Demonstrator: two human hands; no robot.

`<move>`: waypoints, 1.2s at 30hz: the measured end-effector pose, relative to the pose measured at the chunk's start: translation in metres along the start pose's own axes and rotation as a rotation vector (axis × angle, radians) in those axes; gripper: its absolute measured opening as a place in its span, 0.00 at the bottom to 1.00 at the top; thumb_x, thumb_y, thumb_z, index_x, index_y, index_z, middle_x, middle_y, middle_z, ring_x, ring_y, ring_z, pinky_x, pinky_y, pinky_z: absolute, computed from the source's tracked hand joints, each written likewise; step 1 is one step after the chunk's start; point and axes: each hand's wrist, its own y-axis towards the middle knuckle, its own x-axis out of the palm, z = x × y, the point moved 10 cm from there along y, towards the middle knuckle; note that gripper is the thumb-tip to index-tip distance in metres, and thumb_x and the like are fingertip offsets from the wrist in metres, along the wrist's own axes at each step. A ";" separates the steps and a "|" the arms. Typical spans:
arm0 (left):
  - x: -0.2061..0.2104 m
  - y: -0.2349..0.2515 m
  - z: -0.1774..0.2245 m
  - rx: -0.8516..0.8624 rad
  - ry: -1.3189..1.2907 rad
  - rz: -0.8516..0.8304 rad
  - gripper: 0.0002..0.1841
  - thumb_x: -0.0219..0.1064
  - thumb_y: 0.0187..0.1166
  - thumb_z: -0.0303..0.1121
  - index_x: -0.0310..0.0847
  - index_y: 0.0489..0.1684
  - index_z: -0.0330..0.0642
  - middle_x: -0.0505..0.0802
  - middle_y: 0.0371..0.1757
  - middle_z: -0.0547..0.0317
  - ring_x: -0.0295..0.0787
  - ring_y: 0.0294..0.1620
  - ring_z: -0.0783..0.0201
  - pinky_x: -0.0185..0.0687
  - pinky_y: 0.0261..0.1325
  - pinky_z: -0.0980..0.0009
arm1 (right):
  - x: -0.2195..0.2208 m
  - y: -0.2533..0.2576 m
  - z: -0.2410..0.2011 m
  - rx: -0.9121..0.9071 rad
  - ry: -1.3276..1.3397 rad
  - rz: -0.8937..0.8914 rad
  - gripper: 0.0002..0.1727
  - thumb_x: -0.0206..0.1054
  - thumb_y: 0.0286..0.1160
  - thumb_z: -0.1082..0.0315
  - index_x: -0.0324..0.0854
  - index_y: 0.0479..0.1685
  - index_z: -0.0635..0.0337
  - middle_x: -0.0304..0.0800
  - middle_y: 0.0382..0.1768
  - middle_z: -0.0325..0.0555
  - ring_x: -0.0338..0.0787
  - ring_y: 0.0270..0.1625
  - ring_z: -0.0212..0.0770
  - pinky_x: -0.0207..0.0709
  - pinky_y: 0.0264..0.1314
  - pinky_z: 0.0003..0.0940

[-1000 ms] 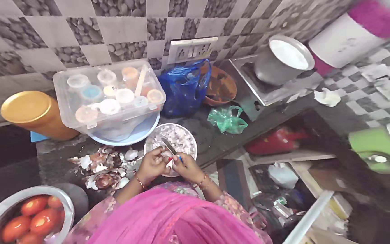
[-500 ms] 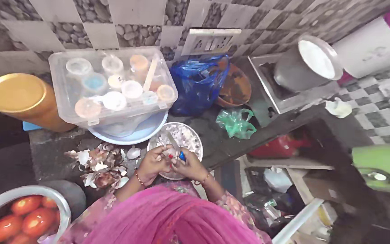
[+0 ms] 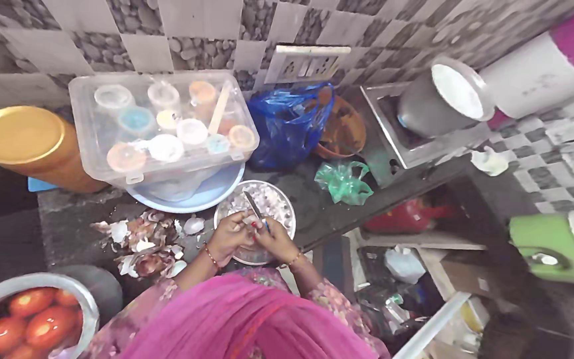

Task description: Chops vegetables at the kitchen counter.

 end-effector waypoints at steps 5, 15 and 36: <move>-0.004 0.004 -0.004 -0.029 0.063 0.005 0.17 0.68 0.63 0.19 0.82 0.52 0.38 0.93 0.36 0.67 0.89 0.34 0.76 0.87 0.40 0.77 | 0.000 0.001 0.004 0.003 -0.053 0.011 0.18 0.54 0.84 0.60 0.81 0.35 0.65 0.73 0.21 0.31 0.73 0.25 0.21 0.70 0.31 0.23; -0.023 0.001 -0.009 -0.085 0.105 0.098 0.24 0.64 0.69 0.19 0.77 0.68 0.31 0.91 0.52 0.57 0.88 0.44 0.73 0.85 0.48 0.76 | -0.036 0.013 -0.002 0.163 -0.580 0.026 0.26 0.50 0.88 0.53 0.83 0.58 0.68 0.90 0.48 0.60 0.91 0.52 0.57 0.81 0.57 0.59; -0.014 -0.011 -0.007 -0.192 0.364 0.087 0.22 0.71 0.66 0.17 0.76 0.61 0.32 0.88 0.52 0.52 0.88 0.39 0.70 0.87 0.42 0.74 | -0.070 -0.008 -0.007 0.103 -0.668 0.387 0.23 0.53 0.87 0.57 0.89 0.38 0.65 0.92 0.38 0.56 0.93 0.43 0.57 0.81 0.45 0.60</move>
